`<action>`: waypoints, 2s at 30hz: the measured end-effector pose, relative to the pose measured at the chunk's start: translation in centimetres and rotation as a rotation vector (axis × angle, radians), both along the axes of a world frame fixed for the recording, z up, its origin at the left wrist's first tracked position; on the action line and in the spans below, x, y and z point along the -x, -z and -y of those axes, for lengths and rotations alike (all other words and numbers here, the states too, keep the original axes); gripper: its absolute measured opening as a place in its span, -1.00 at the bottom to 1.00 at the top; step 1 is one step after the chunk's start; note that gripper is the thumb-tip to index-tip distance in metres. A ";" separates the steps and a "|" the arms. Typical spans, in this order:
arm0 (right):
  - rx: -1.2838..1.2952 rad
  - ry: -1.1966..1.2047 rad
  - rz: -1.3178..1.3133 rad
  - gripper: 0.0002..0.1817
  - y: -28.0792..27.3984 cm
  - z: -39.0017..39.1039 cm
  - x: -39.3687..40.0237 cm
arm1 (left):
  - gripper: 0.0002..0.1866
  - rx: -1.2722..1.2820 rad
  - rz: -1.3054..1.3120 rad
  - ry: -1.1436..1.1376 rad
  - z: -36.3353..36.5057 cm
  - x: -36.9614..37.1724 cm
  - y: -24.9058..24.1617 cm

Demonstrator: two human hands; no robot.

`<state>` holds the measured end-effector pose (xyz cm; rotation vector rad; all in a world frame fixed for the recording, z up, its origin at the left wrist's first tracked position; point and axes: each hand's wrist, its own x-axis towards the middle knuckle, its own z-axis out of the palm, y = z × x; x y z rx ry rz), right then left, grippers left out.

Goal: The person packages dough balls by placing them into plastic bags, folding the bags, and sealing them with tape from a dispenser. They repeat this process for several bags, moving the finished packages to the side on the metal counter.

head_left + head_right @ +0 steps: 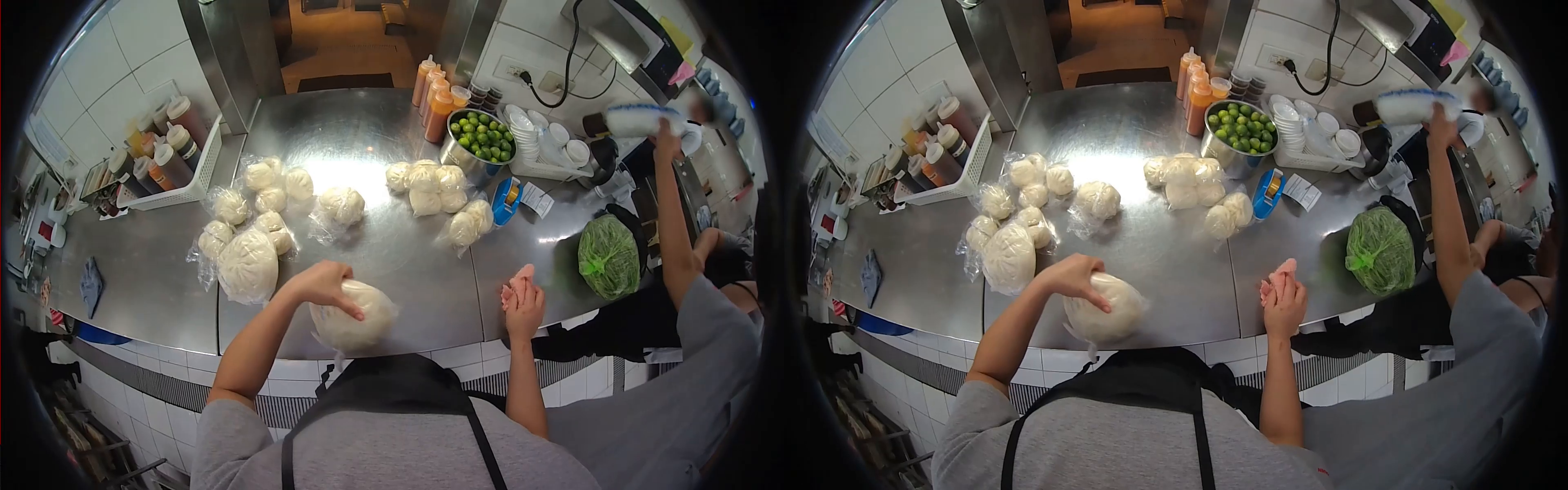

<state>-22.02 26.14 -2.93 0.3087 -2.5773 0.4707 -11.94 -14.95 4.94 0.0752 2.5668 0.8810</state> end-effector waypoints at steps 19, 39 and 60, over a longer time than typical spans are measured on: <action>0.097 0.046 -0.035 -0.54 -0.5 1.0 0.1 | -0.47 -1.132 -0.227 -1.282 8.0 25.4 5.4; 0.856 -0.668 0.777 -0.71 -5.4 21.5 -1.9 | -0.19 -0.517 -0.217 -0.683 2.7 6.6 3.3; 0.383 -1.280 0.148 -0.90 -13.6 17.5 -0.6 | -0.42 -2.094 -0.179 -0.911 -5.8 1.3 4.3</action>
